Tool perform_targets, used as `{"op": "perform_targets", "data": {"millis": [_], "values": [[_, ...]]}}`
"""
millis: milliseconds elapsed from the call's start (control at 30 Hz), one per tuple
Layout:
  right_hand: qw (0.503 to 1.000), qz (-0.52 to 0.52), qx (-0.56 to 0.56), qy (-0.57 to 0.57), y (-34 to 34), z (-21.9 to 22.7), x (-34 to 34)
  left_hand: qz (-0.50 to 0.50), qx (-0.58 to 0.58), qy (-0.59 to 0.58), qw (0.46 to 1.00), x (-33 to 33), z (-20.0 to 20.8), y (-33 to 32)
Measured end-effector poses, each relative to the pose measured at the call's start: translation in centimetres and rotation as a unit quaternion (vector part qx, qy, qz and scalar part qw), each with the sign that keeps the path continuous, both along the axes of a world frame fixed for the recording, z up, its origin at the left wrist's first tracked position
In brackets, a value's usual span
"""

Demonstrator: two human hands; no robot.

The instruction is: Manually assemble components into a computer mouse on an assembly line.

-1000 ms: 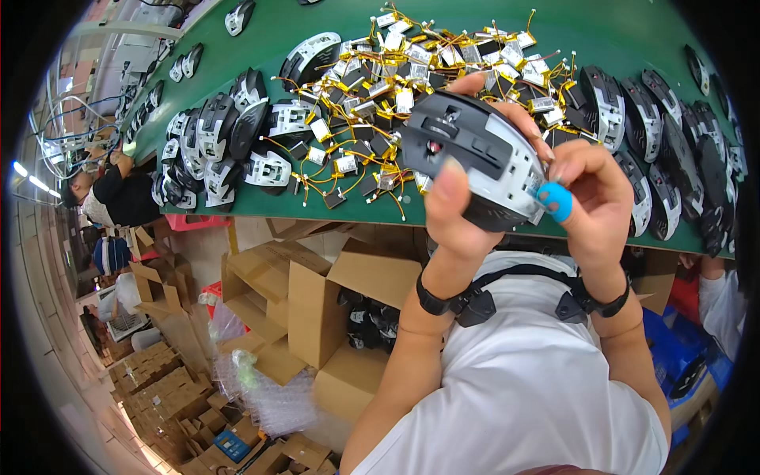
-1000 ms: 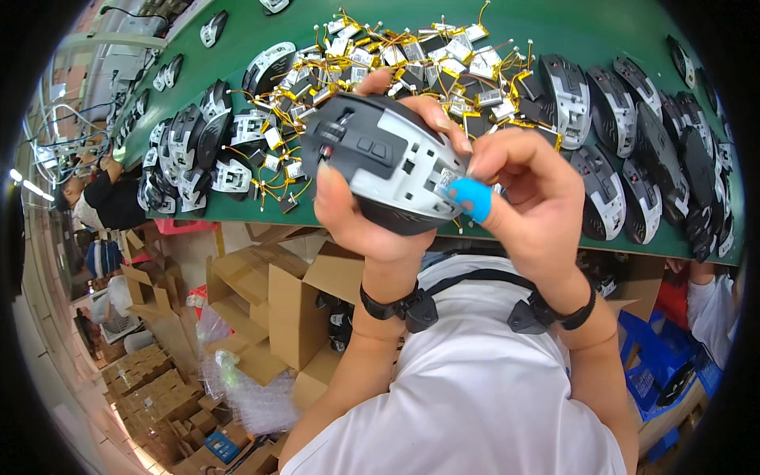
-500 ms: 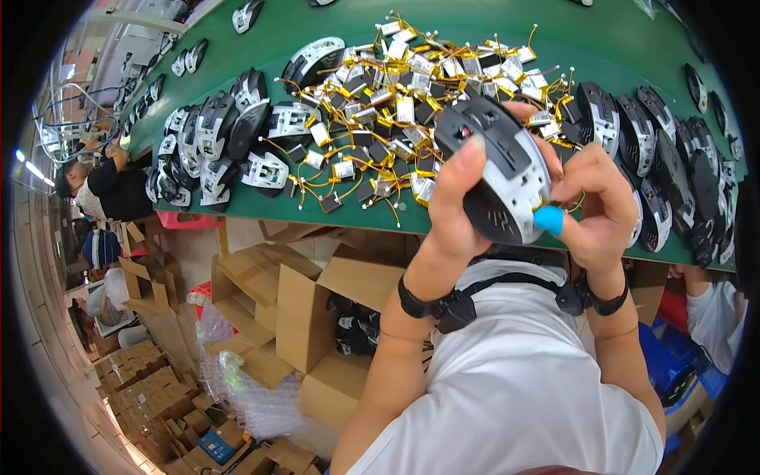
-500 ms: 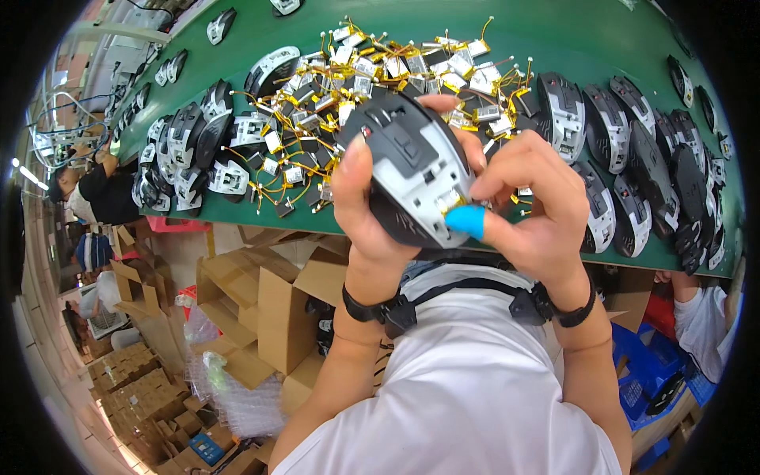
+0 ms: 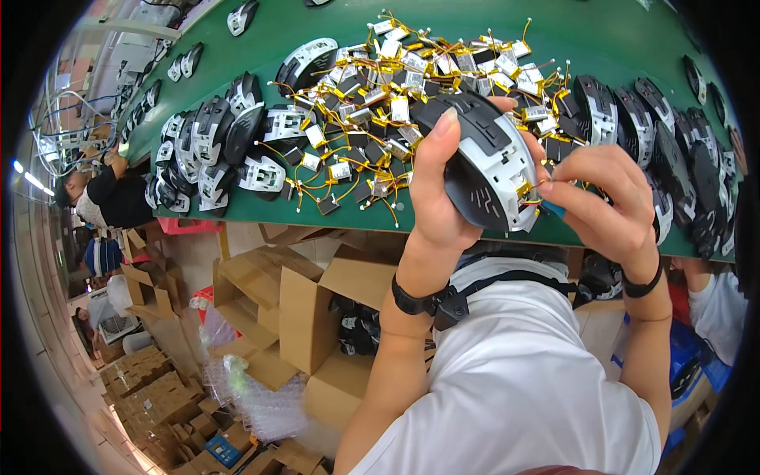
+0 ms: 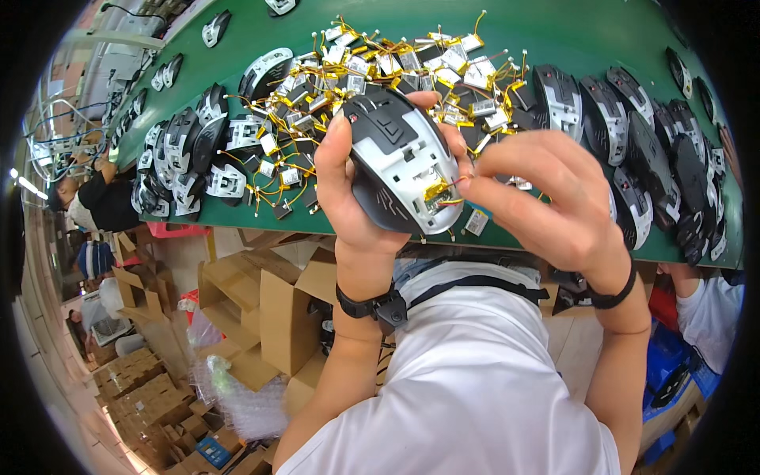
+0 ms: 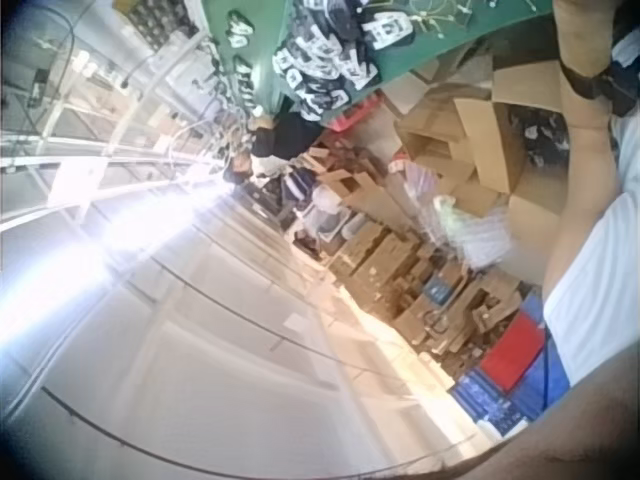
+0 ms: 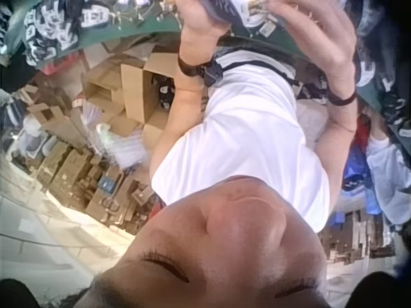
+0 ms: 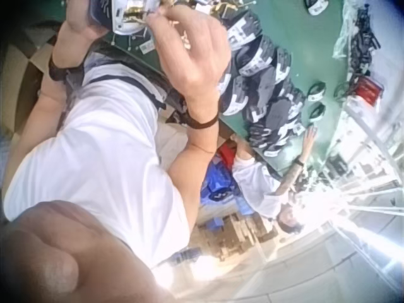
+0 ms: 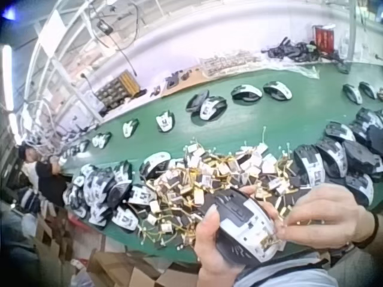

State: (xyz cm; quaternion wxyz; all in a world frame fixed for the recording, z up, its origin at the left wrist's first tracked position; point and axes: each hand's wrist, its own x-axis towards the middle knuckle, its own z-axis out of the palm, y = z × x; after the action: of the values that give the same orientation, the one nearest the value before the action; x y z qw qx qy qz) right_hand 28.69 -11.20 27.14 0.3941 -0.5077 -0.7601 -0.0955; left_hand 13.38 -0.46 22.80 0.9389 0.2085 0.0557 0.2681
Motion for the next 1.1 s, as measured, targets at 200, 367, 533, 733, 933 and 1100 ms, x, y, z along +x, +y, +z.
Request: {"op": "perform_targets", "data": {"millis": [200, 367, 533, 733, 933, 1100], "values": [[0.942, -0.035, -0.174, 0.286, -0.3, -0.7, -2.0, 0.182, 0.105, 0.047, 0.976, 0.5, 0.7, -1.3], [0.756, -0.002, -0.183, 0.628, -0.3, -2.6, -5.7, 0.357, 0.249, 0.075, 0.897, 1.2, 1.4, -2.0], [0.949, -0.129, -0.051, 0.284, -0.7, -2.0, -5.9, 0.290, 0.168, 0.018, 0.942, 0.8, 1.9, -1.5], [0.994, -0.064, -0.032, 0.088, -0.3, -1.1, -3.1, 0.155, 0.025, -0.013, 0.987, 1.0, 0.5, -1.0], [0.993, -0.076, -0.013, 0.087, -0.8, -2.0, -4.1, 0.160, -0.066, -0.021, 0.985, 1.1, 0.7, -1.1], [0.992, -0.067, -0.013, 0.110, -0.7, -2.4, -4.2, 0.152, -0.089, -0.001, 0.984, 0.8, 0.1, -1.0]]}}
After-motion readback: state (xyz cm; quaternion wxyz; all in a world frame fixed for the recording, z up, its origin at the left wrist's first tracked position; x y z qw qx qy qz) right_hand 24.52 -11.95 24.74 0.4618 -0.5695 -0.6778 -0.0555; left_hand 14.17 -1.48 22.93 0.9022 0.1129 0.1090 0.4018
